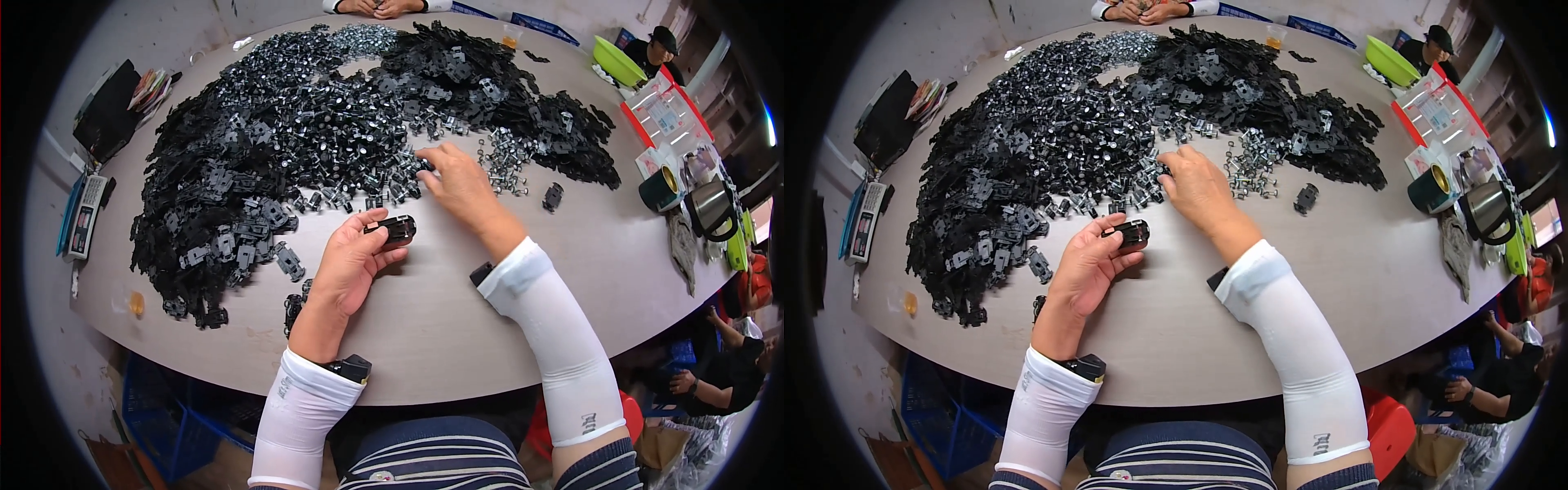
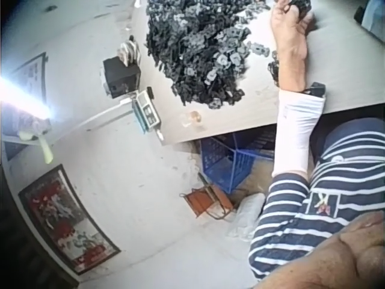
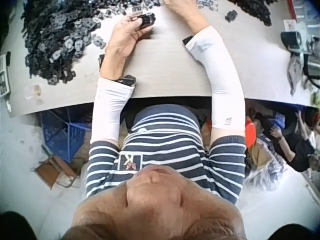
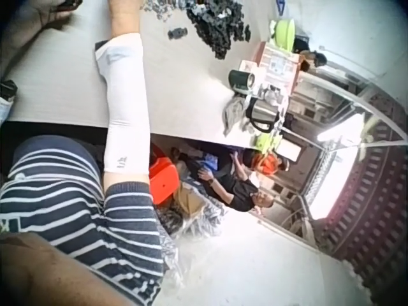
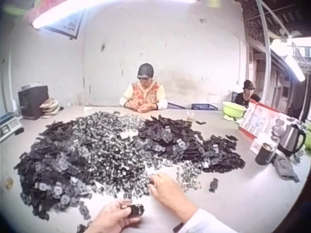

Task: Sort and assemble small plastic and metal components at a workshop table.

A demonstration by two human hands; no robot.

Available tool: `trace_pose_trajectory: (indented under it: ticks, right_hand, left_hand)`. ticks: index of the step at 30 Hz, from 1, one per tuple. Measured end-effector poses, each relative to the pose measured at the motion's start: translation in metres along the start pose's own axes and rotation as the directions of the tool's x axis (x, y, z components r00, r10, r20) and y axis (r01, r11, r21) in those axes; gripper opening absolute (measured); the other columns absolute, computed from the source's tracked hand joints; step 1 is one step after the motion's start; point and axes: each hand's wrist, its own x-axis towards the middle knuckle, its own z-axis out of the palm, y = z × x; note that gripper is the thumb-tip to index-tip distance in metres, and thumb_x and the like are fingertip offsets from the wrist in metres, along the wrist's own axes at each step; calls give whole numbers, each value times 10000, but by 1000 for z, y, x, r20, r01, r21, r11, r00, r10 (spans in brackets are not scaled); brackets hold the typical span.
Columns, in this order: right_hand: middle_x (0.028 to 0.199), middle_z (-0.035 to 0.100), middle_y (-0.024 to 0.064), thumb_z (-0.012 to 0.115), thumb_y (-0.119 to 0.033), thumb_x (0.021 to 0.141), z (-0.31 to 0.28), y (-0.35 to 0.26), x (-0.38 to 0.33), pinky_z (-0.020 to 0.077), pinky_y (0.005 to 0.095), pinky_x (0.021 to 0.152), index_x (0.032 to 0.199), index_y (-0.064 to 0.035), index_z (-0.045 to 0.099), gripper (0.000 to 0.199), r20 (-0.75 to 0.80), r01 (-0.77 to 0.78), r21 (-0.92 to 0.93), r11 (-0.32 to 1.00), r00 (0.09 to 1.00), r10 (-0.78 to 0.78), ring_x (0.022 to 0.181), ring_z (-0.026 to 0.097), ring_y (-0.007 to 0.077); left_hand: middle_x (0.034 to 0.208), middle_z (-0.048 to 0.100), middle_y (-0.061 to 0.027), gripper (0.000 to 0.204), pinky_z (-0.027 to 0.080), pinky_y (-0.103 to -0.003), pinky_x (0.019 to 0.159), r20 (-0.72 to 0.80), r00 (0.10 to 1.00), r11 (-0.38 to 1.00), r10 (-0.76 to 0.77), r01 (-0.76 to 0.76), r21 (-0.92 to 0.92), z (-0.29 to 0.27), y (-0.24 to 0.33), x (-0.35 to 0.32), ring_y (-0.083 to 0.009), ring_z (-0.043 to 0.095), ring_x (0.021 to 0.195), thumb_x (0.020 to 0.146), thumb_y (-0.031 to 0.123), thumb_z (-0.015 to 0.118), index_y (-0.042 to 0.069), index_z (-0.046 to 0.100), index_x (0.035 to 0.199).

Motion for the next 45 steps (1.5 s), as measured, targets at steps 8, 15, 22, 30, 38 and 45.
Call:
trace_pose_trajectory:
  ticks: [8,15,22,30,38,45]
  right_hand:
    - [836,649,97,678,-94,810,-11,-1,-7,509,323,670,910,-12,674,129,86,-55,72,996,995,49,717,636,218]
    - [768,652,-12,644,-166,852,-62,-18,-35,444,199,551,921,-66,700,134,693,-743,423,519,634,344,651,587,59]
    - [744,631,7,644,-143,825,-58,-3,-44,457,237,556,928,-10,678,172,444,-477,252,842,830,338,641,577,70]
    - [839,650,135,725,-115,754,-59,-21,-52,505,336,685,929,9,662,224,441,-213,-17,977,875,199,737,631,252]
    - [854,661,133,740,-85,732,-59,-26,-49,514,345,670,864,16,643,192,389,-280,-4,960,884,259,733,643,255]
    - [790,637,111,727,-93,756,-53,-39,-46,494,288,593,781,21,635,149,305,-258,172,951,932,198,660,617,203]
  left_hand:
    - [1076,657,-139,288,548,-380,860,-52,999,997,2,-6,-74,-5,2,-1,-223,665,940,928,115,601,2,529,1183]
    - [994,676,-143,230,561,-397,857,-20,999,991,31,-34,-129,-6,-2,3,-244,674,925,910,106,611,5,573,1113]
    - [983,667,-135,254,573,-378,827,-23,1000,997,7,-8,-71,-6,1,1,-242,673,929,924,119,592,0,563,1146]
    - [1003,659,-113,350,578,-340,800,-31,999,1000,-8,9,30,8,0,0,-187,661,854,919,58,581,-11,481,1247]
    - [1005,645,-73,314,566,-264,759,-21,999,987,27,-23,162,6,-5,1,-129,647,853,920,22,556,-29,497,1224]
    - [991,651,-58,271,552,-250,743,-38,997,964,61,-49,263,15,-10,1,-102,634,839,920,19,559,-28,540,1186]
